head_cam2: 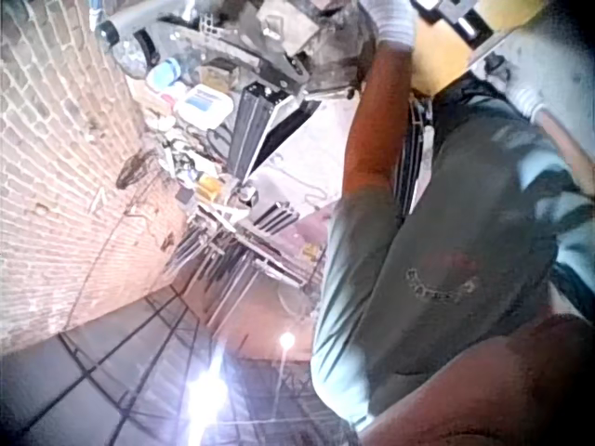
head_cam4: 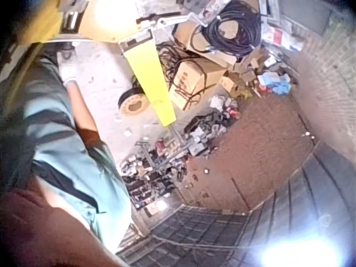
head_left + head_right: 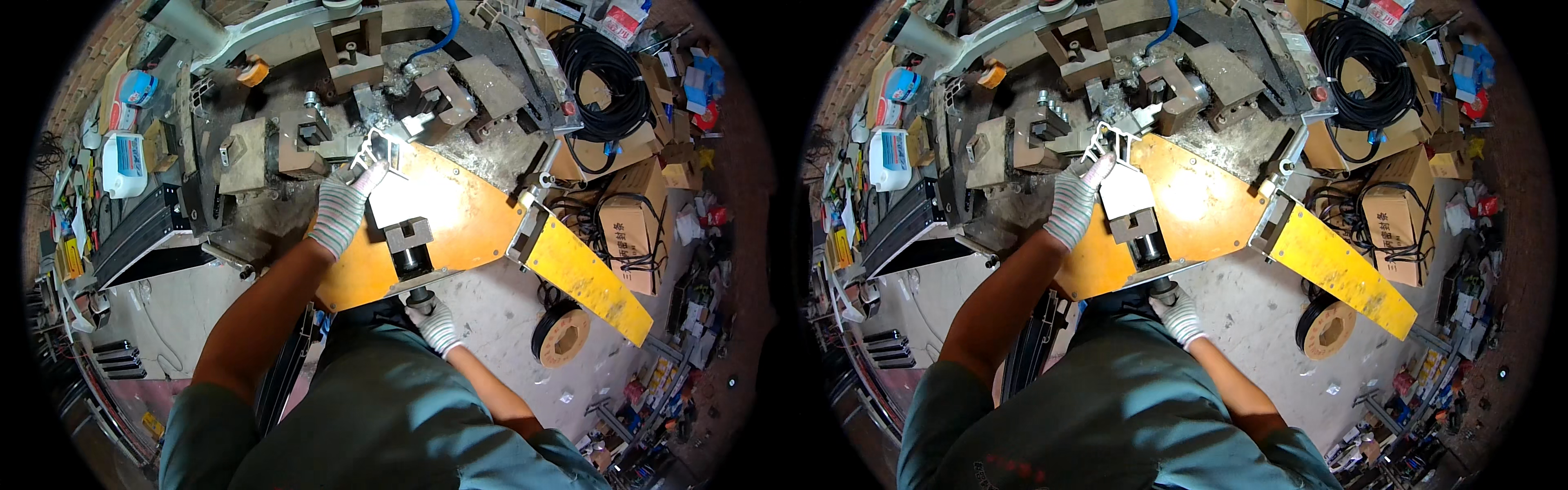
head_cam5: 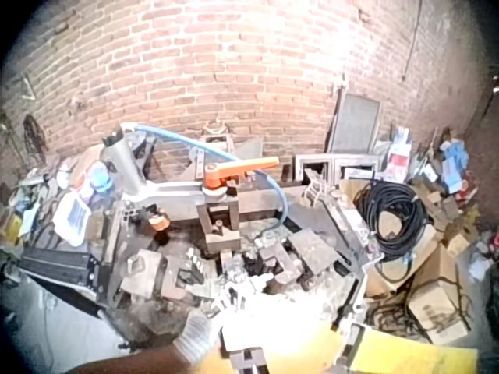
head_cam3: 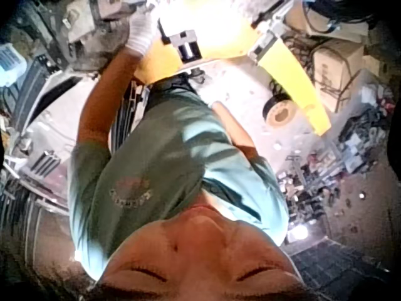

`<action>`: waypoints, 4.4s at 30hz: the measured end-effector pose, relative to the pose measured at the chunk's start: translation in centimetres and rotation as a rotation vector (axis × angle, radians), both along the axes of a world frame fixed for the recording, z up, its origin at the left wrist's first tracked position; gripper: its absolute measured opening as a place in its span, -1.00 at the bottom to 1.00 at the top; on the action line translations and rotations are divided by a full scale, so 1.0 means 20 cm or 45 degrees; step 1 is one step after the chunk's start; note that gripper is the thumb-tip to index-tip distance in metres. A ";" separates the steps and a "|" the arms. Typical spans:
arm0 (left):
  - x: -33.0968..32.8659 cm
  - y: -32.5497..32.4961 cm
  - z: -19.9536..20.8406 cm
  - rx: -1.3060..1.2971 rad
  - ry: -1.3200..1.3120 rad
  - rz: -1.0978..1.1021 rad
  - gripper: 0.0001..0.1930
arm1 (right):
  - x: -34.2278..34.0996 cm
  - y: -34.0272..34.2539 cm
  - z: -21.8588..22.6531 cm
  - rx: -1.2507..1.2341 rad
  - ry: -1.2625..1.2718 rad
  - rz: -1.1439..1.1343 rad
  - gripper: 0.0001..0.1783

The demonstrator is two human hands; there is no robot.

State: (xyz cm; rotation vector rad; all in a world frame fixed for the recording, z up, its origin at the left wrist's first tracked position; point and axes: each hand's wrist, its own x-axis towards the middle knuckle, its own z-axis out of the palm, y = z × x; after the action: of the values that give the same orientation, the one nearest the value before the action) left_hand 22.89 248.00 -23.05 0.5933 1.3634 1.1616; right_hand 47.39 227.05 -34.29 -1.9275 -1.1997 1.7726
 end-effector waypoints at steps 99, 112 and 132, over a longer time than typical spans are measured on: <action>-0.13 0.07 -0.08 -0.187 -0.460 -0.253 -0.57 | -0.03 -0.18 0.04 0.027 0.843 -0.833 -0.43; -0.13 0.07 -0.13 -0.168 -0.340 -0.258 -0.51 | 0.00 -0.21 0.02 -0.141 0.996 -0.832 -0.29; -0.12 0.06 -0.10 -0.162 -0.373 -0.207 -0.61 | 0.00 -0.17 0.04 0.063 0.915 -0.623 -0.29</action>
State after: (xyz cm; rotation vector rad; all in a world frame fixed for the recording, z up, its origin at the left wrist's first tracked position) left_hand 20.50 249.28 -25.06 0.4154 1.1082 0.9797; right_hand 47.43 223.72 -33.50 -1.2116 -0.4665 1.8615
